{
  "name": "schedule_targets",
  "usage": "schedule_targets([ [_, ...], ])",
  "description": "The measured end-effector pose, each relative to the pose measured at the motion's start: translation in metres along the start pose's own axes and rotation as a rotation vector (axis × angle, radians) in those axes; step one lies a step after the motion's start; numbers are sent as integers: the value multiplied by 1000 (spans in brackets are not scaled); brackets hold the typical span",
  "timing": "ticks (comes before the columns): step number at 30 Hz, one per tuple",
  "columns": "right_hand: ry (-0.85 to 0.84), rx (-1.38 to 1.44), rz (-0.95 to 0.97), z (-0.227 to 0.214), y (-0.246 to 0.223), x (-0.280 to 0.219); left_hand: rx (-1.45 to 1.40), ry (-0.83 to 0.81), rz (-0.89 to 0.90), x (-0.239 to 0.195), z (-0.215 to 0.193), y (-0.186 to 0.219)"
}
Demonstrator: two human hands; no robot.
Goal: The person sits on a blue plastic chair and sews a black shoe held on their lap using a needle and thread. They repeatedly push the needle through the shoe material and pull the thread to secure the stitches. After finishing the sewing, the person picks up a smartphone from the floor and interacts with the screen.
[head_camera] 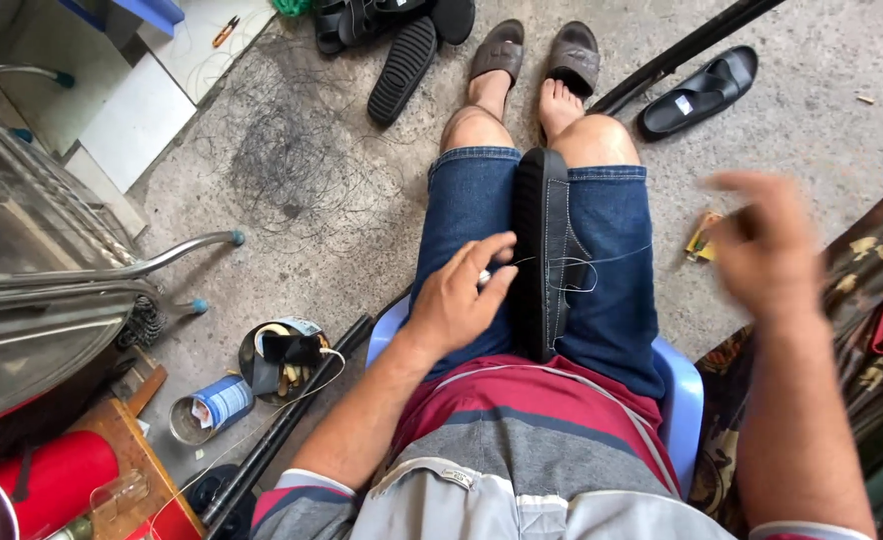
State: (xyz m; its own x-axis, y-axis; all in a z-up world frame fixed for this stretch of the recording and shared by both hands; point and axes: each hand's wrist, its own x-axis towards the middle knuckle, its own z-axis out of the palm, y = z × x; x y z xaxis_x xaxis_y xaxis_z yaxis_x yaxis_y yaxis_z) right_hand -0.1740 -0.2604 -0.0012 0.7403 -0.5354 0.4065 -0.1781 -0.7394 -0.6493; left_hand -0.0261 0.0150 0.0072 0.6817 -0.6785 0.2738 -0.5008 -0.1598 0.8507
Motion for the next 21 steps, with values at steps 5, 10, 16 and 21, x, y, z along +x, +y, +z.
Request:
schedule_targets([
  [5,-486,-94,-107,18,-53,-13,354,-485,-201,4,-14,5],
  [10,-319,-18,-162,35,-50,-19,310,-558,-205,16,-25,13],
  [16,-211,11,47,62,-35,-23,-763,-413,-79,23,-41,15],
  [21,-214,52,88,70,-46,-16,-1501,-243,-71,27,-44,8],
])
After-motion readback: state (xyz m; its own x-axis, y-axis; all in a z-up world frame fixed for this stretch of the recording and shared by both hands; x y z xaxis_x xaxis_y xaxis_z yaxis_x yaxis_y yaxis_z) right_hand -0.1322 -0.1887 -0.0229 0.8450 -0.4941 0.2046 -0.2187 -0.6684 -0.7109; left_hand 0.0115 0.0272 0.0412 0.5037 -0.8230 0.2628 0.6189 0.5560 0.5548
